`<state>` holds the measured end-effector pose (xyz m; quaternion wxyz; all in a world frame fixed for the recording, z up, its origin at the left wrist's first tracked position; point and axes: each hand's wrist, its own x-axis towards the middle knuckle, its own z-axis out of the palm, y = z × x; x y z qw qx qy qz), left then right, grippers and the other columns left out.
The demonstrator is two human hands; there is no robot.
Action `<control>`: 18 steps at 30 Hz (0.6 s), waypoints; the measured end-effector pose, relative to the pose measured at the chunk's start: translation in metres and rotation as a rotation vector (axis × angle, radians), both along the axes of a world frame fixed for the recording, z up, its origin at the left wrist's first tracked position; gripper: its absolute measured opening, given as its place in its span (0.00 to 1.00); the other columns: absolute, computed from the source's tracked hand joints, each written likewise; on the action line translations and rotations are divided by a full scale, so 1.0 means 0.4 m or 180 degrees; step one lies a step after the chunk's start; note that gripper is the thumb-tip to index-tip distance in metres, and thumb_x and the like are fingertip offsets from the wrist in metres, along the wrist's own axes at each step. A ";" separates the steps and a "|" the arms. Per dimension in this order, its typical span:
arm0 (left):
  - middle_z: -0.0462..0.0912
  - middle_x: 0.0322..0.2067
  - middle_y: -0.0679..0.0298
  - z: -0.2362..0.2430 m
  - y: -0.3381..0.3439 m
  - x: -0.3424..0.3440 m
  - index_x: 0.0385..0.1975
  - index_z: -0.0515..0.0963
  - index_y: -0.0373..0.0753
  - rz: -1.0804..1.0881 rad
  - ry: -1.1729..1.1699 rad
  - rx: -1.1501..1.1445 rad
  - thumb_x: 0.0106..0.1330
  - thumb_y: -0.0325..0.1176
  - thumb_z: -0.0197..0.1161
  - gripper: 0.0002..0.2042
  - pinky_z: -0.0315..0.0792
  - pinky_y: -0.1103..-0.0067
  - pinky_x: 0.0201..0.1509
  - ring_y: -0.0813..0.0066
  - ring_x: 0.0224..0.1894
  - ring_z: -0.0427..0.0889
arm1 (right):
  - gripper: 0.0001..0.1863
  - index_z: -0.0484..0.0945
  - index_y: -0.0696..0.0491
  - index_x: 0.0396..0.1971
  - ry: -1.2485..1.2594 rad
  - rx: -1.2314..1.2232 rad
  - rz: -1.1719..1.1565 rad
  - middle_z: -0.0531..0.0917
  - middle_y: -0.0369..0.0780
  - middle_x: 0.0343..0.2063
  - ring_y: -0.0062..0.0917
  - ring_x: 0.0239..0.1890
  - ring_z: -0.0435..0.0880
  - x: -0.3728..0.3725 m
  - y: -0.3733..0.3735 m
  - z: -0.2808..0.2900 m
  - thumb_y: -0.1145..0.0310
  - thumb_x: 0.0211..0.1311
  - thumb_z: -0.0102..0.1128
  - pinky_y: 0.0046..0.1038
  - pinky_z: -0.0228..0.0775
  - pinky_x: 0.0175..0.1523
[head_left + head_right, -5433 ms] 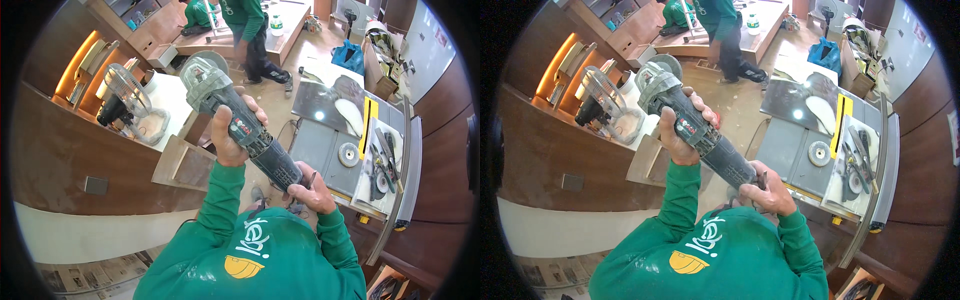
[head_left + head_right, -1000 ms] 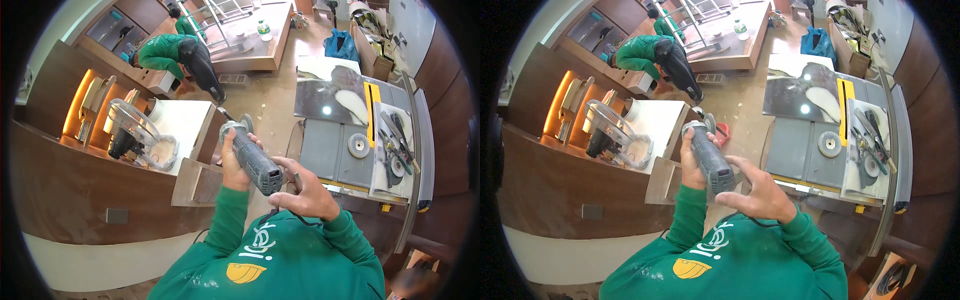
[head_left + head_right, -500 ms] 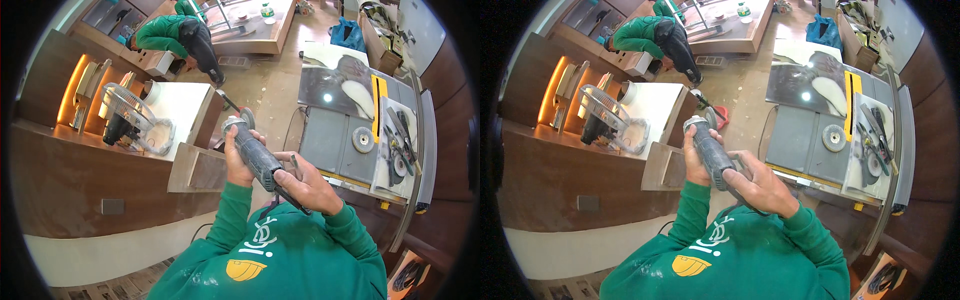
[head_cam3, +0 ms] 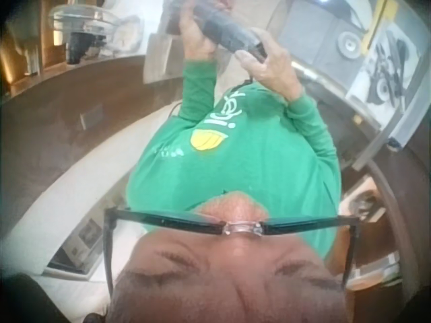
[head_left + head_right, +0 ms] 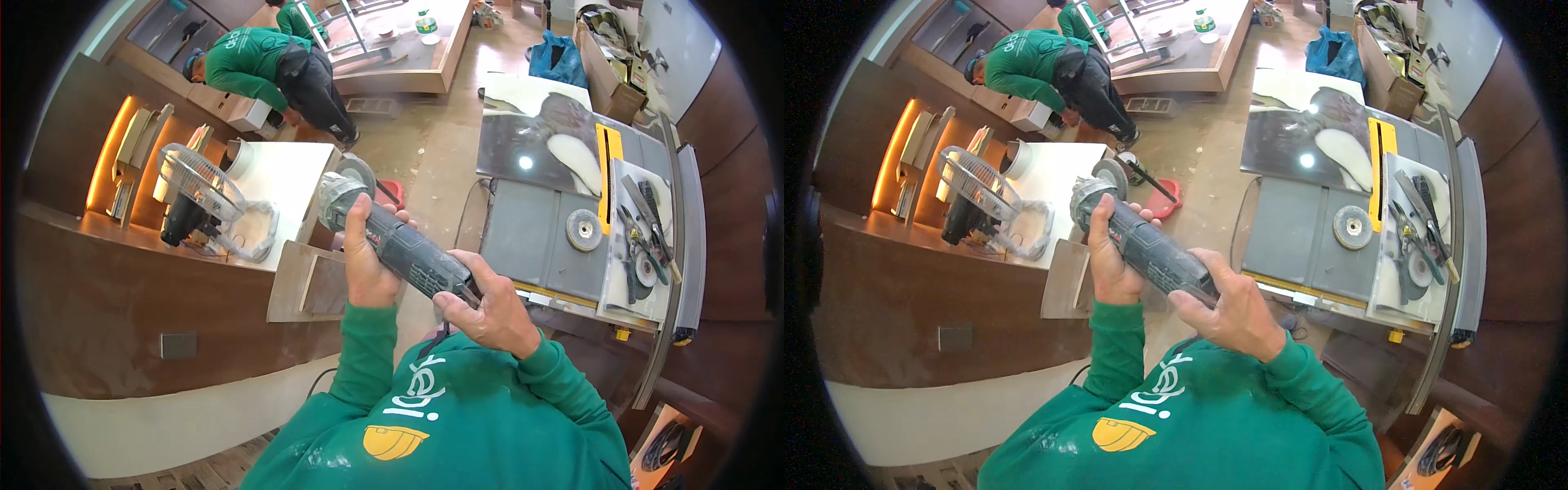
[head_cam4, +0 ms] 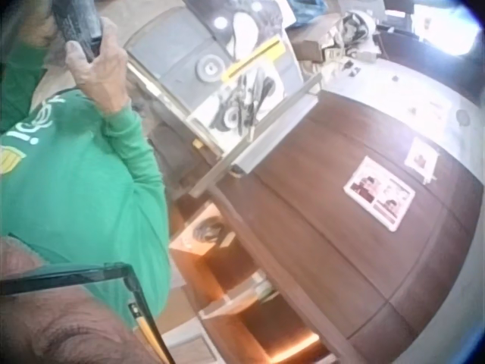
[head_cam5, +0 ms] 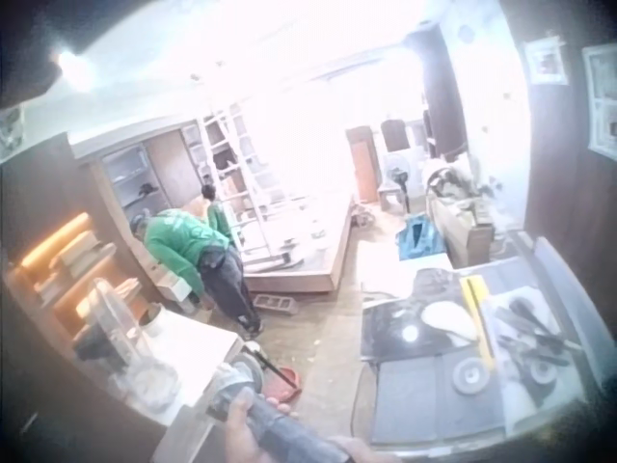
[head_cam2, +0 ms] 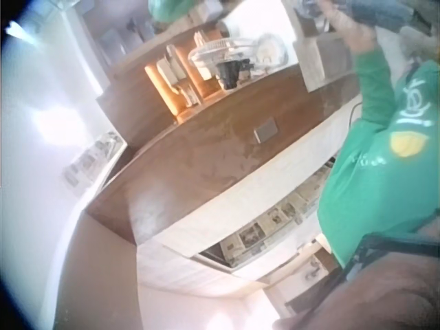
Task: The person disassembles a handheld angle grinder by removing the rear casing and internal components. They use a screwdriver to loosen screws and manipulate the internal wiring and switch mechanism. The person then reassembles the tool, securing the casing back in place.
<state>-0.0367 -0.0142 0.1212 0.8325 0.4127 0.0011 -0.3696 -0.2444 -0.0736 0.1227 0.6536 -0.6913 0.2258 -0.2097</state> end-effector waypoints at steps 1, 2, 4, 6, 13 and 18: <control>0.85 0.36 0.62 0.007 0.002 -0.002 0.43 0.78 0.38 -0.0011 -0.0027 -0.0009 0.71 0.50 0.73 0.20 0.89 0.66 0.45 0.67 0.37 0.89 | 0.33 0.73 0.57 0.67 0.0003 0.0157 0.0052 0.89 0.51 0.37 0.37 0.38 0.92 -0.005 0.000 0.004 0.60 0.66 0.74 0.38 0.83 0.48; 0.85 0.36 0.62 0.010 0.001 -0.001 0.43 0.78 0.38 -0.0125 -0.0004 -0.0067 0.71 0.50 0.72 0.20 0.89 0.66 0.45 0.67 0.37 0.89 | 0.34 0.73 0.58 0.67 -0.0059 0.0157 0.0017 0.89 0.51 0.37 0.36 0.39 0.92 -0.009 0.006 0.003 0.60 0.66 0.74 0.37 0.83 0.49; 0.85 0.36 0.61 0.016 -0.001 0.006 0.43 0.78 0.38 -0.0314 0.0025 -0.0199 0.71 0.49 0.72 0.20 0.89 0.67 0.45 0.67 0.36 0.89 | 0.34 0.72 0.59 0.67 -0.0200 0.0142 -0.0013 0.89 0.51 0.39 0.33 0.40 0.92 -0.014 0.027 -0.008 0.60 0.66 0.74 0.37 0.83 0.50; 0.85 0.36 0.62 -0.003 -0.010 0.028 0.43 0.77 0.37 -0.0263 0.0111 -0.0308 0.71 0.49 0.72 0.20 0.89 0.68 0.44 0.68 0.36 0.88 | 0.34 0.72 0.59 0.67 -0.0196 0.0540 -0.0095 0.89 0.52 0.41 0.37 0.40 0.92 -0.028 0.040 -0.032 0.60 0.66 0.74 0.38 0.83 0.51; 0.84 0.36 0.62 -0.025 0.002 0.051 0.42 0.77 0.38 -0.0132 0.0156 -0.0325 0.72 0.49 0.72 0.20 0.88 0.68 0.44 0.68 0.38 0.87 | 0.34 0.70 0.58 0.68 -0.0390 -0.0752 -0.0224 0.87 0.51 0.40 0.37 0.38 0.91 0.003 0.039 -0.021 0.64 0.66 0.72 0.35 0.82 0.47; 0.84 0.36 0.63 -0.006 0.009 0.029 0.43 0.76 0.39 -0.0105 0.0075 -0.0525 0.72 0.49 0.72 0.19 0.88 0.67 0.46 0.68 0.38 0.87 | 0.35 0.70 0.56 0.68 0.0079 -0.0733 -0.0310 0.87 0.56 0.43 0.50 0.43 0.91 -0.006 0.052 -0.002 0.62 0.65 0.75 0.41 0.83 0.50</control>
